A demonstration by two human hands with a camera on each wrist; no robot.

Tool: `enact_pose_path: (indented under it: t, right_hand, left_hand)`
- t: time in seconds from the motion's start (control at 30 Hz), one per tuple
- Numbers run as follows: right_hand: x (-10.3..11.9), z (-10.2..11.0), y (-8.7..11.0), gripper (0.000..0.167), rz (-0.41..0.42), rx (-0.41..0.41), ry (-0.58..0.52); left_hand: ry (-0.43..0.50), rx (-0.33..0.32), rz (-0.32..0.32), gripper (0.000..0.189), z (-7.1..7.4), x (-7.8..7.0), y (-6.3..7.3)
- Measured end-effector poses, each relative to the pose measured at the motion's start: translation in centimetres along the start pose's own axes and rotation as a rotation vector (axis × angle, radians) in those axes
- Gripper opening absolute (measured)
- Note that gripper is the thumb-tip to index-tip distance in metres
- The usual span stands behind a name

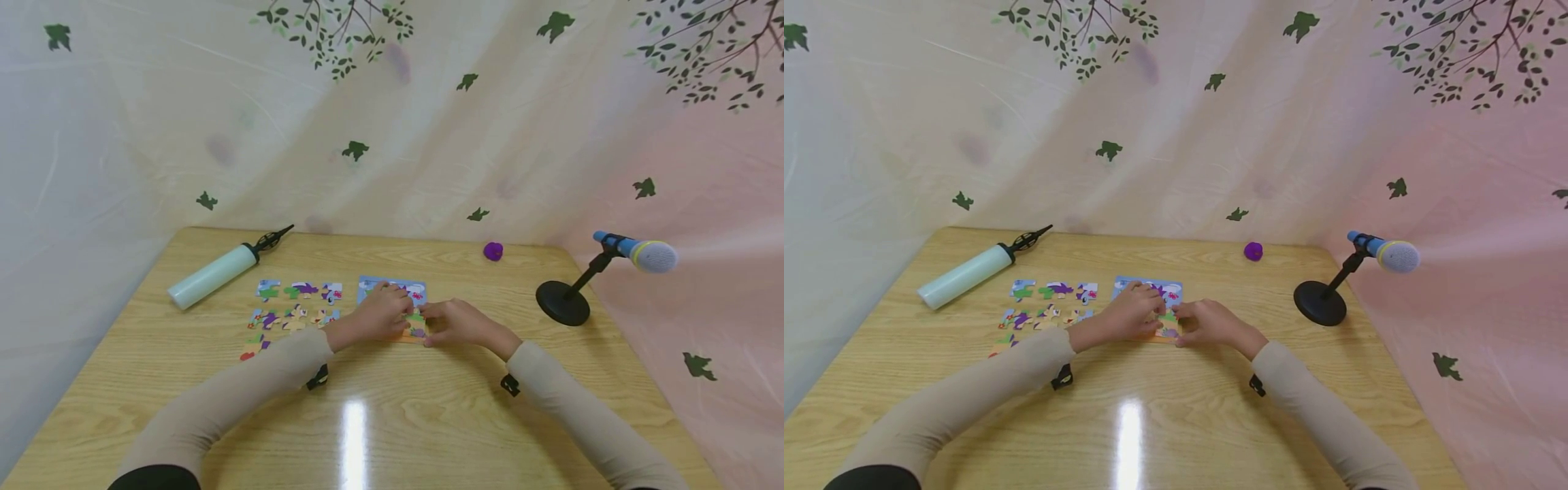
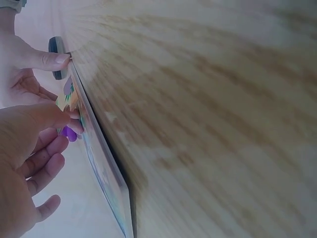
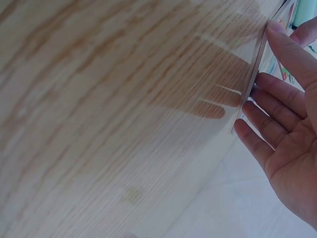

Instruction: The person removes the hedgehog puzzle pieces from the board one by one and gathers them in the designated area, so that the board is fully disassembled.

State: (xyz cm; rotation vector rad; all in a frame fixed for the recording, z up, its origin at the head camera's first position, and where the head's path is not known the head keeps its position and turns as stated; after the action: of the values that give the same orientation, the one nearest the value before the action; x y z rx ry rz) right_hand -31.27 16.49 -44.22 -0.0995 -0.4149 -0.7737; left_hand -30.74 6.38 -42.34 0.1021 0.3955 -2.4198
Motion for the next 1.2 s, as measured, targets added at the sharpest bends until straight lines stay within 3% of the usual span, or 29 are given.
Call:
enact_pose_path:
  t: [0.2, 0.47, 0.77, 1.0, 1.2]
  right_hand:
    - [0.3, 0.0, -0.1, 0.052, 0.024, -0.011, 0.018]
    - [0.5, 0.0, -0.1, 0.05, 0.03, 0.001, 0.011]
    - [0.0, -0.2, -0.1, 0.05, 0.002, 0.018, 0.007]
    - [-0.3, -0.3, 0.0, 0.053, -0.027, 0.028, 0.0]
    - [0.0, -0.2, 0.1, 0.053, -0.026, 0.022, -0.005]
  left_hand:
    - [-0.063, -0.016, 0.015, 0.015, 0.1, 0.3, 0.1]
    - [-0.075, -0.084, -0.024, 0.012, 1.0, 0.8, 0.9]
    - [-0.073, -0.01, 0.004, 0.013, 2.3, 2.2, 2.2]
    - [-0.015, 0.04, 0.023, 0.015, 4.0, 3.4, 4.0]
    - [0.0, 0.046, 0.049, 0.016, 5.2, 4.4, 5.8]
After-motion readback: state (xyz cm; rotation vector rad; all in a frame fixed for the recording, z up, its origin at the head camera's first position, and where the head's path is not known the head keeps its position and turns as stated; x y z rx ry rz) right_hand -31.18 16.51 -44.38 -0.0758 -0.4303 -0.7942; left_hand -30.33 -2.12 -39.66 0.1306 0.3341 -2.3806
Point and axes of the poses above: each hand's wrist, its own y-axis away from the middle knuckle, its own z-axis out of the back of the hand, x = y × z, the point moved 9 cm from there along -y, towards the middle knuckle, and after that the axes turned 1 degree about -z, right-handed, at the moved point
